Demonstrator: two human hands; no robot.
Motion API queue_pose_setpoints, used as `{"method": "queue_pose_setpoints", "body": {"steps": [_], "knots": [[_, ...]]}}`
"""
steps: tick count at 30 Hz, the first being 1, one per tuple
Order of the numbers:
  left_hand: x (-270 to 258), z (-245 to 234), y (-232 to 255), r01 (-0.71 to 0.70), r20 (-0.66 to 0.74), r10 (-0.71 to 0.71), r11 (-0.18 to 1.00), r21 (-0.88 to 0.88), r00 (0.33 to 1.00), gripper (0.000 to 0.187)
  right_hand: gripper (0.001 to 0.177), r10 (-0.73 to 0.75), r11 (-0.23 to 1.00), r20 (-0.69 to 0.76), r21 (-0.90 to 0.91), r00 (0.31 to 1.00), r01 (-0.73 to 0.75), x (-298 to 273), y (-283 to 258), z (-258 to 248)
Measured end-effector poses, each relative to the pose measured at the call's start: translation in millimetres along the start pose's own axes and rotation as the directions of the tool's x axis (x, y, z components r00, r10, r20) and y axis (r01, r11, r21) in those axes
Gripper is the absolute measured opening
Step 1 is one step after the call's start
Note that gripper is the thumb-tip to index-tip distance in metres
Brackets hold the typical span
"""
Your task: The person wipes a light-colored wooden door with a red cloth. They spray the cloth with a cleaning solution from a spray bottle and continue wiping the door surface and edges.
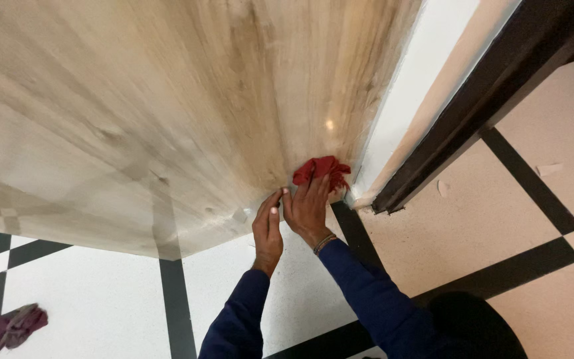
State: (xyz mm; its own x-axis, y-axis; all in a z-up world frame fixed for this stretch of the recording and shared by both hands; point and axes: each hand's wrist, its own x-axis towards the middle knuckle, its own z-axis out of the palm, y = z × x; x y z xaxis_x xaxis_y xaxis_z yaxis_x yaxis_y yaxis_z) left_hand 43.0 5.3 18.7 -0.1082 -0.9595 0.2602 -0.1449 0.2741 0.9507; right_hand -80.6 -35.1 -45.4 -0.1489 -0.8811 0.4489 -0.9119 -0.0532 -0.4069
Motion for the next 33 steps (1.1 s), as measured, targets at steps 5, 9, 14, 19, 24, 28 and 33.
{"method": "queue_pose_setpoints", "body": {"steps": [5, 9, 14, 19, 24, 28, 33], "knots": [[3.1, 2.5, 8.5, -0.094, -0.072, 0.094, 0.996, 0.006, 0.993, 0.045, 0.081, -0.065, 0.998, -0.085, 0.005, 0.994, 0.066, 9.6, -4.2, -24.5], [6.2, 6.6, 14.5, -0.142, -0.095, 0.141, 0.990, 0.003, 0.985, 0.046, 0.080, -0.097, 0.995, -0.082, -0.027, 0.992, 0.095, 22.1, -7.7, -40.1], [10.6, 6.8, 25.0, -0.176, -0.104, 0.175, 0.984, -0.004, 0.979, 0.049, 0.079, -0.101, 0.992, -0.051, -0.081, 0.994, 0.097, 31.8, -14.5, -57.3], [12.9, 10.7, 32.4, -0.227, -0.131, 0.220, 0.973, -0.041, 0.967, 0.049, 0.078, -0.144, 0.987, -0.100, -0.085, 0.985, 0.136, 42.4, -22.3, -76.8], [13.3, 12.6, 43.8, -0.244, -0.132, 0.235, 0.968, -0.058, 0.963, 0.052, 0.072, -0.218, 0.973, -0.196, -0.123, 0.956, 0.196, 54.8, -29.1, -90.6], [13.5, 10.8, 49.5, -0.258, -0.134, 0.256, 0.966, 0.005, 0.957, 0.051, 0.071, -0.197, 0.978, -0.161, -0.100, 0.967, 0.182, 65.1, -34.3, -99.5], [20.6, 7.3, 59.8, -0.273, -0.168, 0.269, 0.962, 0.002, 0.948, 0.053, 0.071, -0.235, 0.970, -0.171, -0.106, 0.957, 0.220, 76.9, -44.4, -115.0]]}}
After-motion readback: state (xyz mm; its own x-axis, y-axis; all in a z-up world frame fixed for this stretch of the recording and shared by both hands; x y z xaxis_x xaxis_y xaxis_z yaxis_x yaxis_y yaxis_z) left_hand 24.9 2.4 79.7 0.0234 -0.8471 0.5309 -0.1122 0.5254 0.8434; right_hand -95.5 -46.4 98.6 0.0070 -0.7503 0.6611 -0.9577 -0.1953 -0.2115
